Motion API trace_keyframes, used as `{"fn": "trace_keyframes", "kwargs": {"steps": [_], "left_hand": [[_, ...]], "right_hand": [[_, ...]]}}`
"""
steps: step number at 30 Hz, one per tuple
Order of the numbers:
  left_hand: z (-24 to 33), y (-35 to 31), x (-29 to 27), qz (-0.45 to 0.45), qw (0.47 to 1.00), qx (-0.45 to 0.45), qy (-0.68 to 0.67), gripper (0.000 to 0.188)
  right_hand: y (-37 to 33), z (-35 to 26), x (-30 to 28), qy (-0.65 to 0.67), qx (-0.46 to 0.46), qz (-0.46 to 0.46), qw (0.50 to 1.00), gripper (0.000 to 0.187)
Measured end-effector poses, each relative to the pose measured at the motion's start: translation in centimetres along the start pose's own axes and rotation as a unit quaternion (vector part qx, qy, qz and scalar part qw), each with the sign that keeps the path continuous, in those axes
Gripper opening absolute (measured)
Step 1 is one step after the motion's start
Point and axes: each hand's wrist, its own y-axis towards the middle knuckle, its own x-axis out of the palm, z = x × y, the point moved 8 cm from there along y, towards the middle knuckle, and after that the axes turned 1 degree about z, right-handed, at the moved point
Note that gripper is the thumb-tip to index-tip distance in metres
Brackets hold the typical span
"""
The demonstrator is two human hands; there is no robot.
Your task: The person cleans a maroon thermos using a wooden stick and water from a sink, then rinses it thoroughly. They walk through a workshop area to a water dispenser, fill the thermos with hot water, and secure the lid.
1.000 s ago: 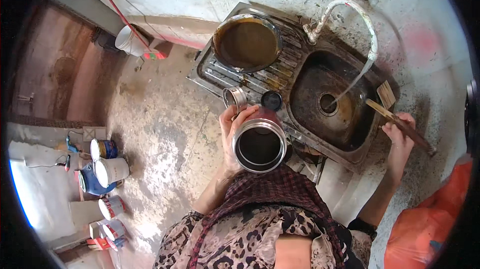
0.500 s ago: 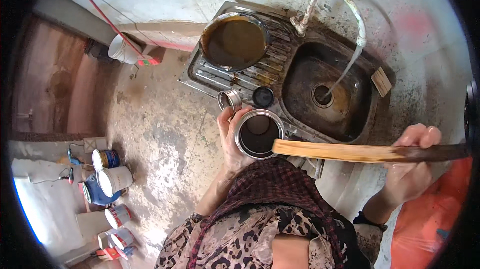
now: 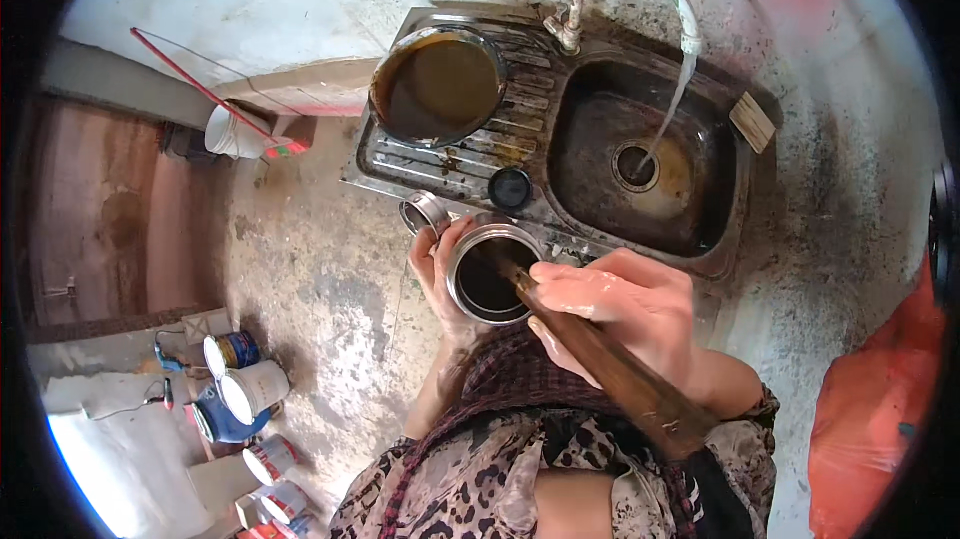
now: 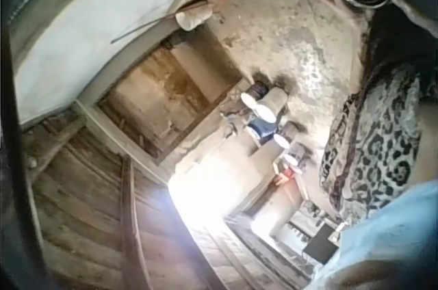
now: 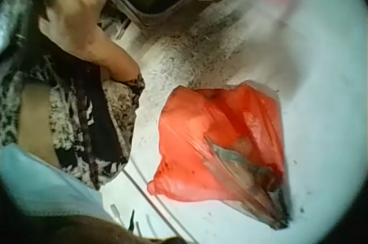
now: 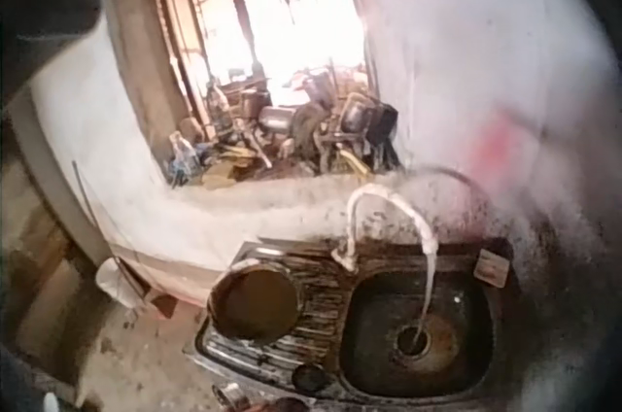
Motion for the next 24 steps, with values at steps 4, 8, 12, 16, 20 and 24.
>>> {"fn": "trace_keyframes", "kwargs": {"steps": [4, 8, 12, 16, 20, 24], "left_hand": [[-3.0, -0.1, -0.8, 0.034, 0.989, -0.075, -0.122, 0.041], [3.6, 1.2, 0.5, -0.038, 0.985, 0.108, 0.126, 0.038], [2.9, 0.8, 0.5, -0.026, 0.98, 0.138, 0.144, 0.038], [-1.0, 0.0, -0.6, 0.023, 0.999, 0.034, -0.007, 0.041], [2.3, 0.7, 0.5, -0.03, 0.984, 0.123, 0.122, 0.048], [3.2, 1.0, 0.2, -0.033, 0.978, 0.123, 0.165, 0.061]], "right_hand": [[0.1, 0.2, -0.1, 0.007, 0.015, 0.023, 1.0, 0.033], [-0.4, 0.3, -1.2, 0.023, 0.026, 0.061, 0.998, 0.027], [-0.4, 0.0, -1.6, 0.018, 0.023, 0.09, 0.996, 0.026], [-0.6, 0.1, 0.2, -0.027, -0.01, 0.059, 0.998, 0.026], [-0.8, 0.5, -0.9, 0.032, 0.003, 0.072, 0.997, 0.026], [-1.4, 0.5, -1.7, 0.131, 0.041, 0.062, 0.989, 0.033]]}}
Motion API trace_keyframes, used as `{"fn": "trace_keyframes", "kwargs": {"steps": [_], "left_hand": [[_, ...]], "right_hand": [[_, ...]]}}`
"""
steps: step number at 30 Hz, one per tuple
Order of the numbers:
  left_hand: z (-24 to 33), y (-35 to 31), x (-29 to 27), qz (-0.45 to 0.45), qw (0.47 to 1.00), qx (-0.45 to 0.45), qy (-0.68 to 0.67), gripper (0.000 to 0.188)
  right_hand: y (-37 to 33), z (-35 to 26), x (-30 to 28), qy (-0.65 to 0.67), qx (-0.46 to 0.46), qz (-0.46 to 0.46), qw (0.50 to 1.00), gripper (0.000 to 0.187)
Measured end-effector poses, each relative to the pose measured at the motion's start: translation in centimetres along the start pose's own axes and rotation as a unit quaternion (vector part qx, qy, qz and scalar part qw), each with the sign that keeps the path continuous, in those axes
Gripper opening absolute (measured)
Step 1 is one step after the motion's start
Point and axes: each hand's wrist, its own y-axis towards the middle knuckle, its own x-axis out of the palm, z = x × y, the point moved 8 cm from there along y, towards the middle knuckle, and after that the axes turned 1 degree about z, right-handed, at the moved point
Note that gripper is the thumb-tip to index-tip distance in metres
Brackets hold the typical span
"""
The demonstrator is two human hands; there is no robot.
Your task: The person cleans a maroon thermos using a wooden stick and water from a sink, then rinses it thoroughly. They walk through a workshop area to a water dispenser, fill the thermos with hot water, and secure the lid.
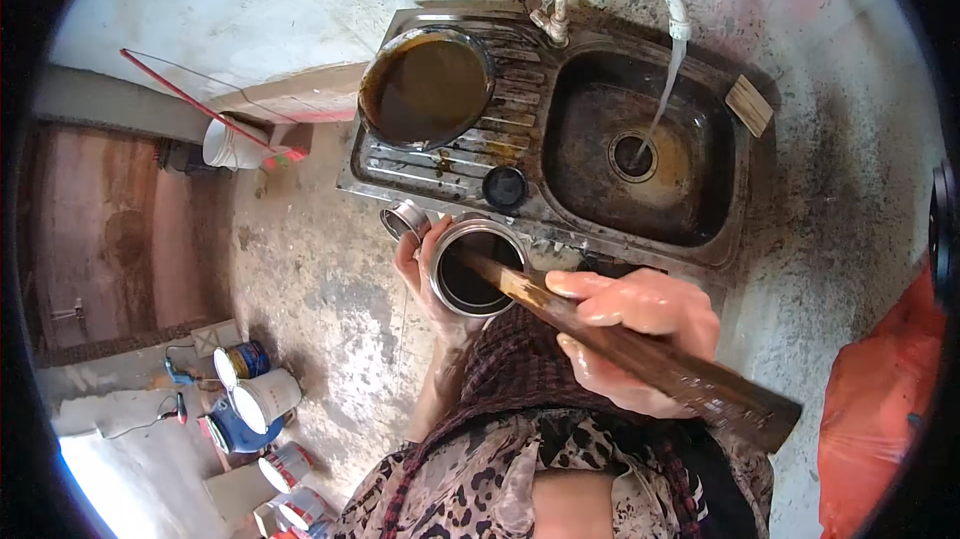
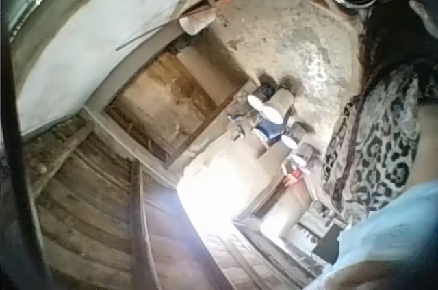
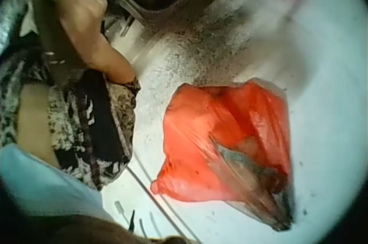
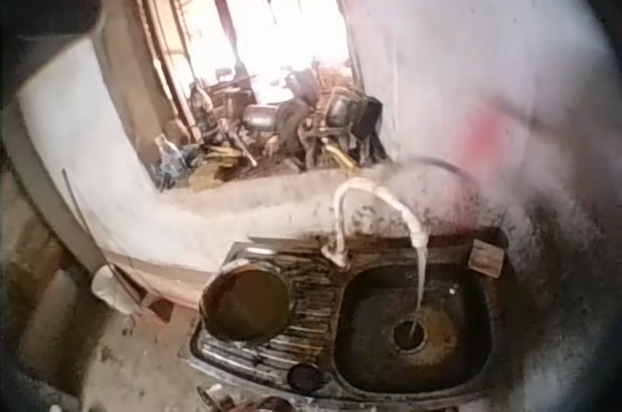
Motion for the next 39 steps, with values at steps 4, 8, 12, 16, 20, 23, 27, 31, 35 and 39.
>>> {"fn": "trace_keyframes", "kwargs": {"steps": [4, 8, 12, 16, 20, 23, 27, 31, 35, 39], "left_hand": [[-1.3, -0.7, 0.4, 0.023, 0.996, -0.043, -0.08, 0.06], [-5.0, -2.1, 0.4, 0.058, 0.981, -0.125, -0.139, 0.051], [0.0, 0.1, 0.6, 0.024, 1.0, 0.009, 0.006, 0.041], [-2.4, -0.9, 0.7, 0.033, 0.992, -0.055, -0.104, 0.038], [-2.8, -1.0, 0.3, 0.019, 0.991, -0.103, -0.083, 0.041], [-3.6, -1.3, 0.4, 0.009, 0.985, -0.146, -0.087, 0.049], [-2.4, -1.1, 0.4, 0.021, 0.997, -0.036, -0.058, 0.058], [-1.6, -0.8, 0.0, 0.015, 0.998, 0.04, 0.036, 0.056], [-0.7, -0.3, -0.1, -0.011, 0.991, 0.04, 0.126, 0.053], [-0.8, -0.2, -0.1, -0.064, 0.976, 0.069, 0.198, 0.076]], "right_hand": [[0.8, 0.0, 0.0, 0.141, 0.05, -0.059, 0.987, 0.031], [1.5, -0.7, 0.5, 0.104, 0.031, -0.092, 0.99, 0.024], [2.2, -1.5, 0.6, 0.079, 0.051, -0.148, 0.985, 0.019], [2.1, -1.7, 1.4, 0.085, 0.027, -0.209, 0.974, 0.026], [2.1, -1.5, 2.2, 0.071, 0.026, -0.251, 0.965, 0.031], [1.8, -1.1, 3.2, 0.053, 0.004, -0.248, 0.967, 0.032], [1.1, -0.5, 4.4, 0.048, -0.005, -0.246, 0.968, 0.031], [0.9, -1.3, 3.2, 0.054, -0.01, -0.226, 0.973, 0.028], [0.6, -2.7, 2.3, 0.047, -0.023, -0.201, 0.978, 0.022], [1.0, -3.9, 1.1, 0.039, -0.025, -0.186, 0.981, 0.015]]}}
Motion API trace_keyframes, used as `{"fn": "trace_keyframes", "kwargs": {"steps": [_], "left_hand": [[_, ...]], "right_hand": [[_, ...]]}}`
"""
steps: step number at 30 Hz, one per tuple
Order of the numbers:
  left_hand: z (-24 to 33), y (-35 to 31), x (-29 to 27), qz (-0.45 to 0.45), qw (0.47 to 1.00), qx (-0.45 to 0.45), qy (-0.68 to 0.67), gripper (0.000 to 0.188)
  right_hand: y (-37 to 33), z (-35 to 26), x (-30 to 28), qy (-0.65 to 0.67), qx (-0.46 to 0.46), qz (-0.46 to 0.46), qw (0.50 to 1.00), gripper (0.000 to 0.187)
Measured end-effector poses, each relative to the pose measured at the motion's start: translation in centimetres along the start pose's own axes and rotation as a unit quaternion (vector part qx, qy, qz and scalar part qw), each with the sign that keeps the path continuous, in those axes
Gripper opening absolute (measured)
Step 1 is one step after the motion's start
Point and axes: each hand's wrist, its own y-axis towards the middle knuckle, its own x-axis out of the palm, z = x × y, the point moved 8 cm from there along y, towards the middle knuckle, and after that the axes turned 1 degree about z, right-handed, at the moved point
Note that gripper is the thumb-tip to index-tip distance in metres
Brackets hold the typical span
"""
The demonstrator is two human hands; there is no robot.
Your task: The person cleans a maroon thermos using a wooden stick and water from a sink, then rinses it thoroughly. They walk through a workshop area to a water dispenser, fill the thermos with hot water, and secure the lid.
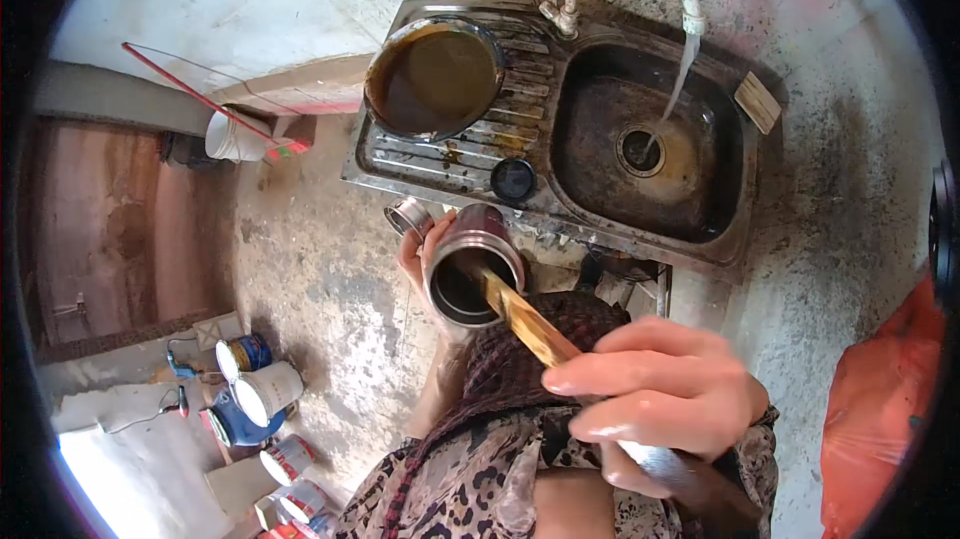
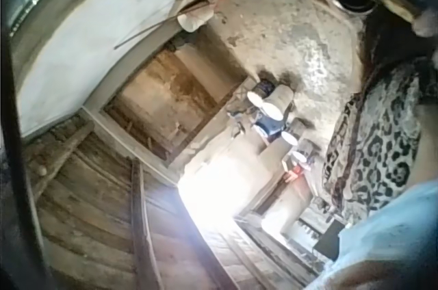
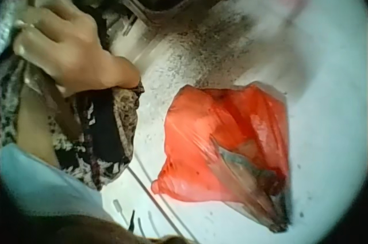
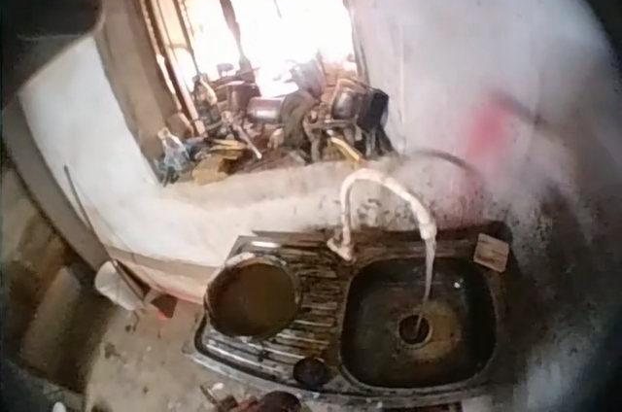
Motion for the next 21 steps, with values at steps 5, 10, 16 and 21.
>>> {"fn": "trace_keyframes", "kwargs": {"steps": [5, 10, 16, 21], "left_hand": [[-2.1, -1.0, 0.3, 0.026, 0.99, -0.059, -0.122, 0.111], [-2.3, -1.1, 0.5, 0.039, 0.989, -0.059, -0.131, 0.115], [-1.2, -1.2, 0.4, 0.067, 0.971, -0.078, -0.216, 0.053], [1.2, -0.3, -1.7, 0.092, 0.994, -0.001, -0.05, 0.046]], "right_hand": [[0.0, -1.5, -1.8, -0.005, 0.035, -0.02, 0.999, 0.016], [1.4, -1.9, -1.9, -0.037, 0.078, -0.028, 0.996, 0.011], [1.9, 1.2, 0.7, -0.026, -0.01, -0.012, 1.0, 0.023], [2.4, 3.1, 0.5, -0.03, 0.037, 0.038, 0.998, 0.008]]}}
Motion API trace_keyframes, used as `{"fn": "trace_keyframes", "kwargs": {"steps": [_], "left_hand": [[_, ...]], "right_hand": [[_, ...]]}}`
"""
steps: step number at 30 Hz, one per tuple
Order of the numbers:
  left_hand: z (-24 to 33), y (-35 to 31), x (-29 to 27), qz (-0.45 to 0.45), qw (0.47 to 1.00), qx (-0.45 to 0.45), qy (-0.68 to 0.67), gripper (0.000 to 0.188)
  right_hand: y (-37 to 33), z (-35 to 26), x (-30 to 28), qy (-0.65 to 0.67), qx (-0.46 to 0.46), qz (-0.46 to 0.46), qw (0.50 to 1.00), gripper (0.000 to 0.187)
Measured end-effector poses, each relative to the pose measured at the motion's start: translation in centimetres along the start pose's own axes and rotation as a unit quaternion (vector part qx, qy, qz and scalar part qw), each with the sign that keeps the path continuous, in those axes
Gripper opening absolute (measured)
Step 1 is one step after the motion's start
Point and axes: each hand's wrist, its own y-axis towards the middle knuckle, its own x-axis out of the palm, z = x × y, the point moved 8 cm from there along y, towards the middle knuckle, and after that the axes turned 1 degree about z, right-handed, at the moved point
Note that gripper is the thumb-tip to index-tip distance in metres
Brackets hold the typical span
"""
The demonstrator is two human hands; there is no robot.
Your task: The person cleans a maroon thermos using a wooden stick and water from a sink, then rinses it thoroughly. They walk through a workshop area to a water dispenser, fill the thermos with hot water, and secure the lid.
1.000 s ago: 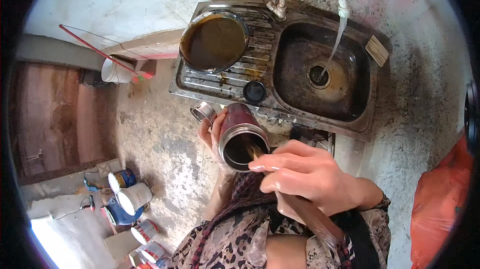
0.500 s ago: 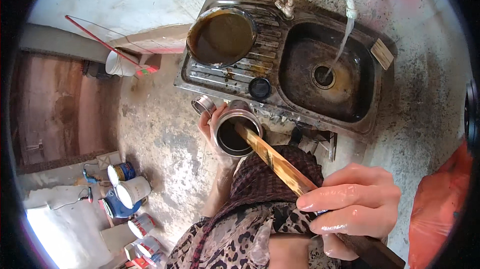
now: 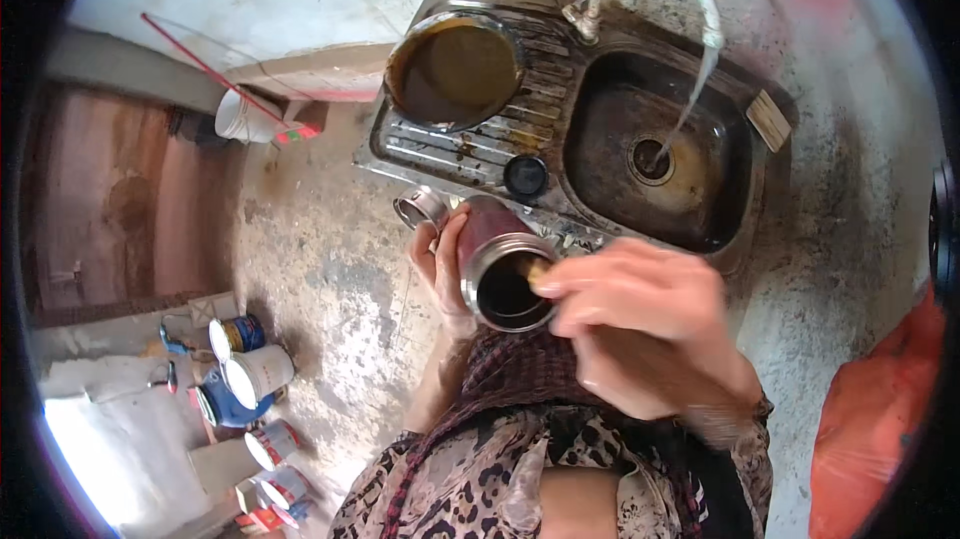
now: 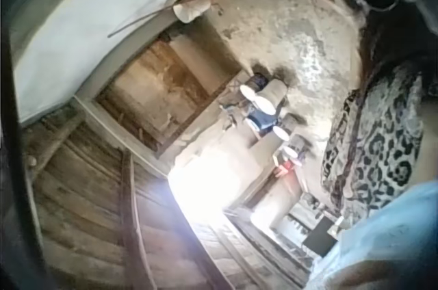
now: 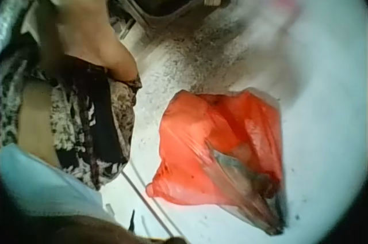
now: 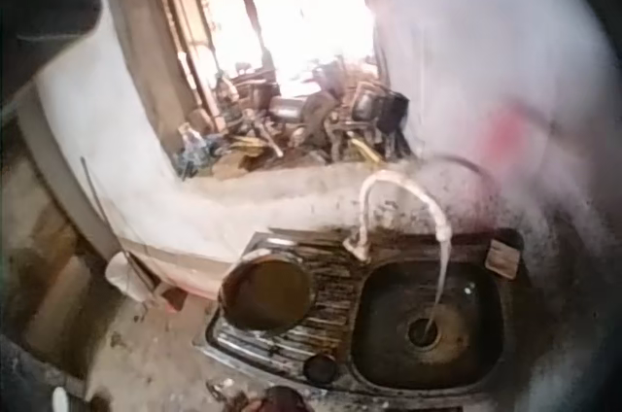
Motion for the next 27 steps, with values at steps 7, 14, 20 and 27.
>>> {"fn": "trace_keyframes", "kwargs": {"steps": [7, 14, 20, 27], "left_hand": [[1.3, 2.6, -1.3, -0.013, 0.996, 0.084, -0.003, 0.052], [0.1, 2.4, -1.9, -0.009, 0.996, 0.061, 0.061, 0.054], [0.1, 2.7, -2.5, 0.0, 0.998, 0.036, 0.051, 0.055], [0.1, 3.0, -1.6, -0.006, 0.998, 0.004, -0.064, 0.06]], "right_hand": [[-0.5, -3.2, -5.1, 0.032, 0.019, 0.0, 0.999, 0.01], [-3.6, -5.3, -11.1, 0.124, -0.075, -0.084, 0.986, 0.015], [-7.6, -4.6, -17.0, 0.086, -0.082, 0.147, 0.982, 0.015], [-7.8, 6.4, -17.3, -0.075, 0.205, 0.289, 0.932, 0.006]]}}
